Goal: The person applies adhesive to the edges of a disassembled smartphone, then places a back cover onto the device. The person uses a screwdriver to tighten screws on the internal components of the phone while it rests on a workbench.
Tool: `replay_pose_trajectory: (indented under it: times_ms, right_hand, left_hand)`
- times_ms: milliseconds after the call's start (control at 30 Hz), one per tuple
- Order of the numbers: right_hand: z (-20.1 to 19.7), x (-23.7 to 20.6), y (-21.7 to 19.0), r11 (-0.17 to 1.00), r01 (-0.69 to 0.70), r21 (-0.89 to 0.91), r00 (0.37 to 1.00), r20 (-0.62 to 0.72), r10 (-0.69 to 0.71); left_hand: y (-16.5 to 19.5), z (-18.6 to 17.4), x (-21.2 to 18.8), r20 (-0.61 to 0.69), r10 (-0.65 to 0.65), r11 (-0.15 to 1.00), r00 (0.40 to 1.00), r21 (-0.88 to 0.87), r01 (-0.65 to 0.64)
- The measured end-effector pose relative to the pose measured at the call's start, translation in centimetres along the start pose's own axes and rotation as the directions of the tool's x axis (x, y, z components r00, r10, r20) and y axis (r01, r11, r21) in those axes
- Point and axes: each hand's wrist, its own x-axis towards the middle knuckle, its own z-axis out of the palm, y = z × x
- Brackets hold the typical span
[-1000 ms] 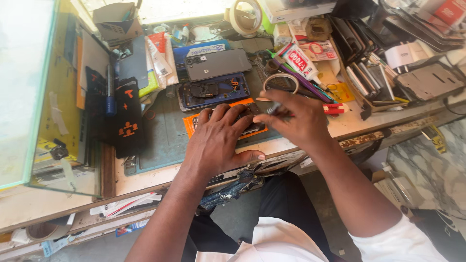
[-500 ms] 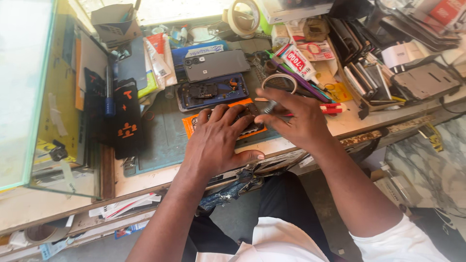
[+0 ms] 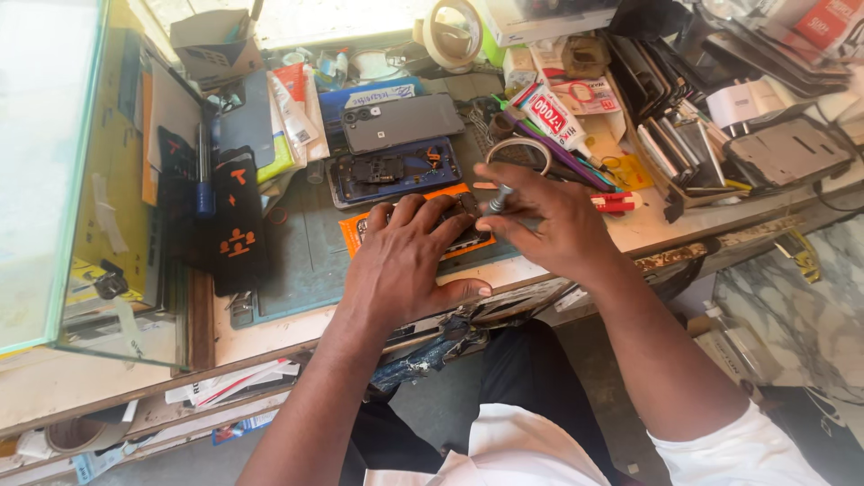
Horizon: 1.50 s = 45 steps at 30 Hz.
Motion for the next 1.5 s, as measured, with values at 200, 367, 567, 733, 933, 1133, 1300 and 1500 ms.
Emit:
replay_pose_trajectory:
  times_ms: [200,367,567,733,933,1133,1300,1500]
  right_hand:
    - [0.1,2.4,2.1,0.943,-0.013,0.332,0.999,-0.043,0.029]
    - [2.0,7.0,4.1,0.976,0.092,0.198,0.978,-0.201,-0.052]
    - [3.6,8.5,4.6,0.99,0.06,0.126,0.981,-0.191,-0.035]
    - [4.0,8.4,5.0,0.992,0.004,0.124,0.982,-0.186,0.019]
    - [4.2,8.0,5.3,0.977,0.016,0.21,0.977,-0.209,0.029]
    - [2.6,4.6,4.8,0.841,0.037,0.54,0.975,-0.204,0.088]
    - [2.5,0.7,3.8,0.637,0.019,0.771,0.968,-0.173,0.18]
    - [4.4,-0.8,2.8,0.578,0.042,0.815,0.986,-0.127,0.108]
  left_hand:
    - [0.0,-0.2,0.0,-0.005,-0.01,0.999,1.0,0.033,0.01]
    - [0.0,-0.3,0.0,-0.021,-0.002,0.998,1.0,0.058,0.003]
    - [-0.1,-0.5,-0.1,-0.016,-0.014,1.0,1.0,-0.015,0.013]
    - [-0.1,-0.3,0.0,-0.017,0.0,1.0,1.0,0.029,0.0]
    - [-0.2,-0.3,-0.1,0.006,-0.024,1.0,1.0,0.005,0.024]
    - [-0.5,-0.1,-0.2,-0.018,-0.019,1.0,1.0,0.007,0.019]
    - [-0.9,0.1,-0.4,-0.079,-0.013,0.997,0.997,-0.078,0.007]
    - [-1.0,0.5,-0.4,-0.089,-0.026,0.994,0.996,-0.109,0.016]
